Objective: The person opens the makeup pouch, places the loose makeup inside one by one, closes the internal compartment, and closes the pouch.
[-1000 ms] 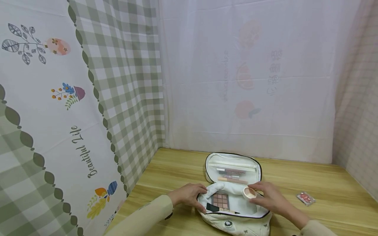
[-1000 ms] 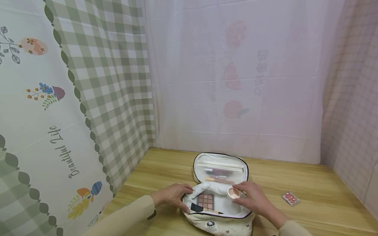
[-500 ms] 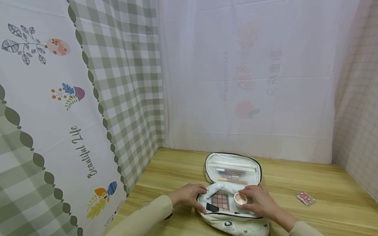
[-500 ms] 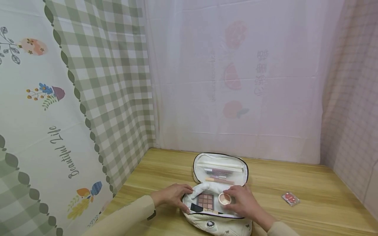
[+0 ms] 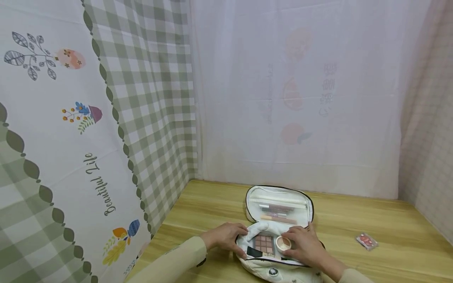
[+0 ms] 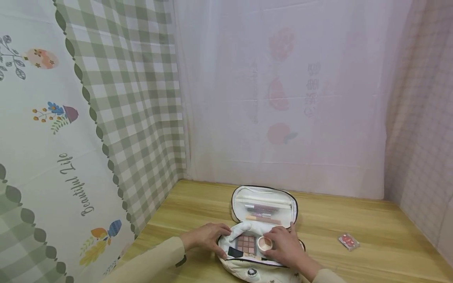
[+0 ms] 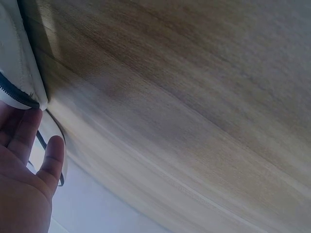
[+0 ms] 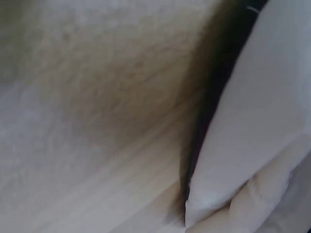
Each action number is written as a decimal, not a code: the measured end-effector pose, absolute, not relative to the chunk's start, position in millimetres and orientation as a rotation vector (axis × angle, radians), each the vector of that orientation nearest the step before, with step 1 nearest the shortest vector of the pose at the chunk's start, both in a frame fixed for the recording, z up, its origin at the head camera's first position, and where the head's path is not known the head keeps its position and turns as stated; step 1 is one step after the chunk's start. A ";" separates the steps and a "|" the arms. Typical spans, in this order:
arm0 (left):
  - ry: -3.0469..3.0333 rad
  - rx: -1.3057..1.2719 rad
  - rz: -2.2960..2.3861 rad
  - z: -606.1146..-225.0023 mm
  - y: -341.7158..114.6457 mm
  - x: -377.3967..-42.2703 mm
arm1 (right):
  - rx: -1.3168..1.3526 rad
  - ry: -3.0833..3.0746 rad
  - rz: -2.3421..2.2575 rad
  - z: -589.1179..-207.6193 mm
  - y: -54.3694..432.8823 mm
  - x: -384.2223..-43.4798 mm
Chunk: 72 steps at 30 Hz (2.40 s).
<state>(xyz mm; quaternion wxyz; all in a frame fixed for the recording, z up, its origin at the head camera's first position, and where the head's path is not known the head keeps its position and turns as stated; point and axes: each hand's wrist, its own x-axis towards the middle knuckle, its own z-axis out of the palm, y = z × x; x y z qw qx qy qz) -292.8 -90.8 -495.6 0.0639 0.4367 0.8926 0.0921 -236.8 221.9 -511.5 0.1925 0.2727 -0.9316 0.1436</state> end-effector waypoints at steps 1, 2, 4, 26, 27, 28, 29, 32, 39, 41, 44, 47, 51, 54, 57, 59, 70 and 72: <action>2.692 1.319 0.281 -495.8 -90.7 -293.0 | 0.763 -2.612 0.398 -511.8 221.1 -236.7; 2.688 1.318 0.281 -495.8 -90.6 -293.2 | 0.761 -2.610 0.394 -512.3 220.3 -236.9; 2.683 1.316 0.280 -496.0 -90.3 -293.9 | 0.758 -2.611 0.377 -512.6 218.9 -237.0; 2.684 1.314 0.283 -493.5 -89.3 -292.0 | 0.747 -2.721 0.307 -506.8 213.7 -231.6; 2.679 1.313 0.284 -493.8 -89.4 -291.5 | 0.751 -2.718 0.323 -506.6 213.9 -231.2; 2.677 1.315 0.283 -494.0 -89.6 -291.3 | 0.758 -2.708 0.340 -506.3 214.4 -231.2; 2.677 1.319 0.282 -494.5 -89.9 -291.1 | 0.761 -2.698 0.360 -505.6 214.9 -230.7; 2.688 1.330 0.279 -496.3 -90.3 -290.2 | 0.755 -2.634 0.455 -503.8 217.3 -228.2; 2.698 1.341 0.300 -499.8 -89.4 -289.3 | 0.723 -2.451 0.498 -500.3 222.3 -226.5; 2.703 1.338 0.305 -499.1 -89.0 -290.5 | 0.700 -2.453 0.522 -495.4 224.5 -228.2; 2.716 1.330 0.302 -498.3 -89.1 -292.4 | 0.654 -2.493 0.579 -488.8 229.5 -230.8; 2.712 1.316 0.299 -498.3 -89.5 -294.1 | 0.633 -2.501 0.606 -485.7 236.3 -233.2; 2.698 1.306 0.293 -498.4 -90.3 -294.2 | 0.618 -2.483 0.630 -486.3 247.6 -233.3; 2.695 1.307 0.290 -498.1 -90.6 -292.8 | 0.571 -2.513 0.659 -486.6 256.7 -230.9; 2.691 1.311 0.291 -498.4 -90.9 -291.6 | 0.509 -2.582 0.691 -486.8 266.1 -229.1; 2.689 1.317 0.292 -498.0 -90.9 -291.9 | 0.475 -2.624 0.708 -486.0 273.1 -229.0; 2.687 1.308 0.280 -498.7 -91.2 -293.0 | 0.398 -2.642 0.714 -486.5 314.2 -226.0; 2.688 1.300 0.283 -498.9 -91.2 -293.0 | 0.373 -2.659 0.712 -485.5 321.9 -225.1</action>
